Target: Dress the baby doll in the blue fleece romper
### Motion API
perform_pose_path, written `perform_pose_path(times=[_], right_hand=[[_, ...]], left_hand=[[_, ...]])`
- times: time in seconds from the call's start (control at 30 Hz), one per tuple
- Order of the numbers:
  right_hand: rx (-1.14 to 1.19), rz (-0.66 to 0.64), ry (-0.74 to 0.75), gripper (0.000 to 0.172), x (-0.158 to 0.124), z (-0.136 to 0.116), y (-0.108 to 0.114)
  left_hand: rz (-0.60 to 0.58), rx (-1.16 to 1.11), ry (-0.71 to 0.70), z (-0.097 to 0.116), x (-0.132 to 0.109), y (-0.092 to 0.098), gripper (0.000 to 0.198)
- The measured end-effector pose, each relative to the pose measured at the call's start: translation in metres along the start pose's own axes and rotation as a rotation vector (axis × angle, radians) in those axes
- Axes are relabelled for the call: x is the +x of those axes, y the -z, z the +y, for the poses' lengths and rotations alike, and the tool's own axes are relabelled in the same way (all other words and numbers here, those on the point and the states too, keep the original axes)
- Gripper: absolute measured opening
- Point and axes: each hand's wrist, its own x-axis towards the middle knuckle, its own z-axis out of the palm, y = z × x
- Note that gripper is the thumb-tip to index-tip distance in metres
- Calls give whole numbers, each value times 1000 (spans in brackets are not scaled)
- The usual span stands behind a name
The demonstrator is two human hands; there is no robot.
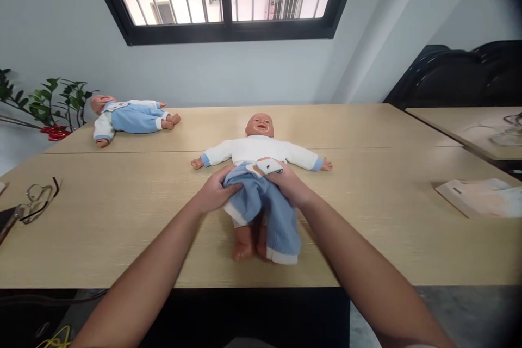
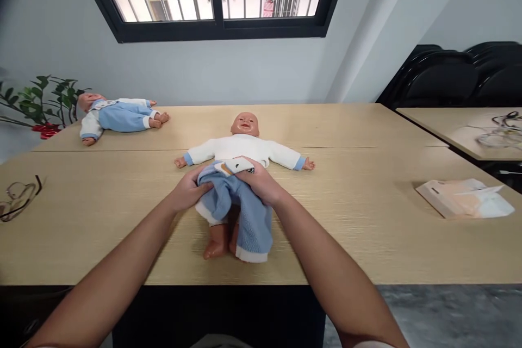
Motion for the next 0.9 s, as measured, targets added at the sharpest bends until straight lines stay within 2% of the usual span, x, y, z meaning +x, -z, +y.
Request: perform_pose_path(times=[0.1, 0.17, 0.23, 0.3, 0.37, 0.43, 0.47, 0.53, 0.63, 0.7, 0.77, 0.8, 0.87, 0.9], right_hand=[[-94, -209, 9, 54, -2, -5, 6], [-207, -299, 11, 47, -3, -8, 12], [-269, -262, 9, 35, -2, -10, 18], [-246, -124, 17, 32, 0, -9, 21], [-174, 1, 21, 31, 1, -6, 22], [-86, 44, 14, 31, 1, -3, 20], [-47, 38, 12, 32, 0, -1, 18], [2, -25, 16, 36, -2, 1, 14], [4, -227, 26, 56, -5, -2, 8], [-15, -355, 7, 69, -6, -6, 6], [-60, -425, -35, 70, -6, -12, 7], [-98, -438, -57, 65, -5, -14, 9], [-172, -397, -68, 46, -4, -15, 15], [-186, -331, -52, 39, -4, -13, 18]], left_hand=[[133, -113, 25, 0, -3, 1, 50], [158, -243, 79, -1, -5, 3, 47], [139, -357, 132, -2, -7, 5, 49], [44, -373, 174, -1, -7, 6, 58], [-132, -263, 204, 1, -8, 6, 66], [-273, -109, 220, 4, -8, 4, 62], [-293, -67, 219, 4, -8, 2, 56], [-195, -116, 192, 4, -9, -3, 51], [95, -394, 134, 1, -9, -13, 55], [208, -543, 152, 0, -9, -19, 56], [221, -591, 174, 0, -9, -21, 55], [199, -581, 167, 1, -9, -20, 55], [98, -481, 131, 4, -9, -15, 58], [22, -385, 115, 6, -9, -11, 61]])
